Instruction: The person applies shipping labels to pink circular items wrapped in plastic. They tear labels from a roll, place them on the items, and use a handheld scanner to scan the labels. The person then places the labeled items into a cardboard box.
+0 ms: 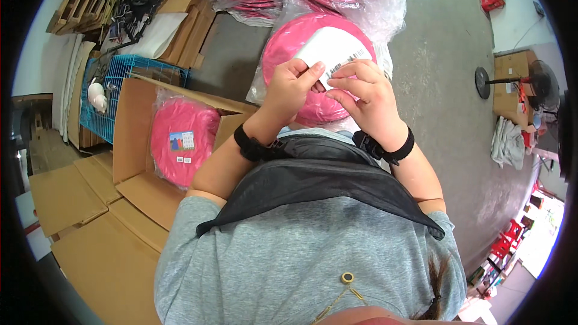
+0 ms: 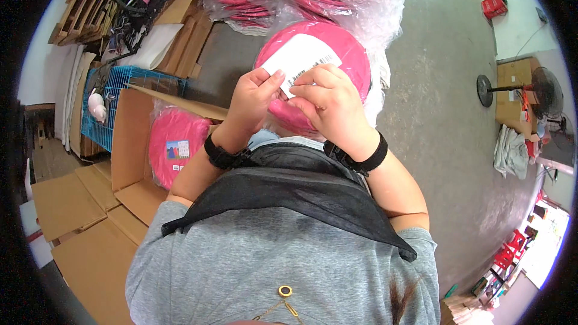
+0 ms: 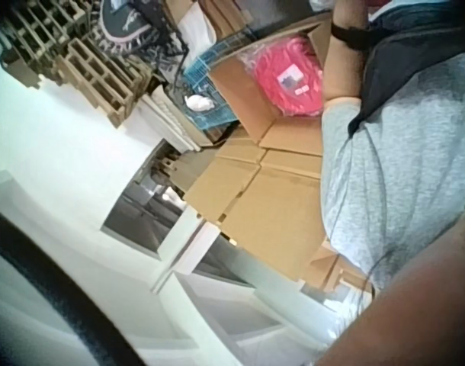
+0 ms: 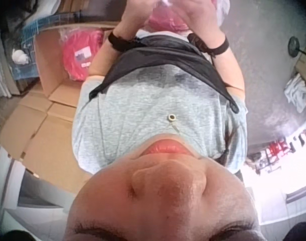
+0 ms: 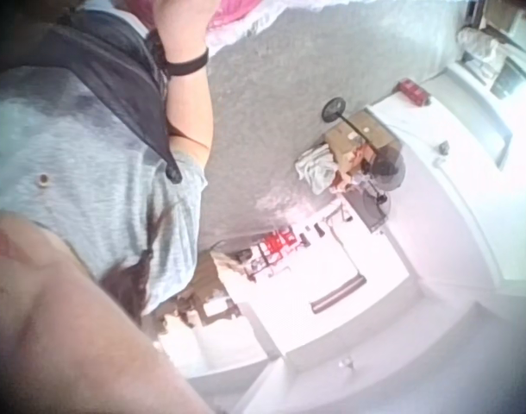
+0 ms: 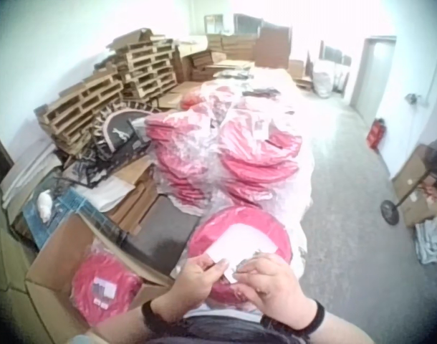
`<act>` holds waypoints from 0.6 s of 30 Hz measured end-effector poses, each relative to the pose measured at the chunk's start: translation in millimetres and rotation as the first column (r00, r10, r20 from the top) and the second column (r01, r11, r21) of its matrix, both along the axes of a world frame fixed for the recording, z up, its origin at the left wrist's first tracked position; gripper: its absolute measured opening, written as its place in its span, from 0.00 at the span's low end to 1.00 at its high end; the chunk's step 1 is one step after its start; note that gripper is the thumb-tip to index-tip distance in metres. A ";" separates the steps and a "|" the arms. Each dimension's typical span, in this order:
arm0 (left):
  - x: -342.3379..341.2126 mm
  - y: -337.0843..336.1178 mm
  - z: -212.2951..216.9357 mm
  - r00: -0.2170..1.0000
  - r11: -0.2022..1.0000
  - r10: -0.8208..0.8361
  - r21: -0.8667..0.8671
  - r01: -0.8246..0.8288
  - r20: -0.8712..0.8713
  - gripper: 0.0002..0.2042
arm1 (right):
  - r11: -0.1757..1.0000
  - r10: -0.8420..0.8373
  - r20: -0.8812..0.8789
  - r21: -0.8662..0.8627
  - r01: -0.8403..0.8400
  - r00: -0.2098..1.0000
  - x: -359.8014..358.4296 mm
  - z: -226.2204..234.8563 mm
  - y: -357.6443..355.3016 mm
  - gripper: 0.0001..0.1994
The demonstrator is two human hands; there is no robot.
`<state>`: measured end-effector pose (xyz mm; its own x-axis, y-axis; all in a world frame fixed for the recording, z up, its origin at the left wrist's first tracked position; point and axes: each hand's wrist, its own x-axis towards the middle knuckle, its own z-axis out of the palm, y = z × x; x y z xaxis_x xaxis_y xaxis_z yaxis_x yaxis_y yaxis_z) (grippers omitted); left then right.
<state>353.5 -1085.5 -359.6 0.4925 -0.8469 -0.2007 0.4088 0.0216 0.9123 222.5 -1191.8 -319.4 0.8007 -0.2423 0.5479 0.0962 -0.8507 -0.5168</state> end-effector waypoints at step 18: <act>3.3 -0.2 11.8 0.964 0.958 -0.263 -0.113 0.264 0.021 0.07 | 0.991 0.004 -0.039 0.136 0.001 0.999 -5.6 1.5 -13.5 0.08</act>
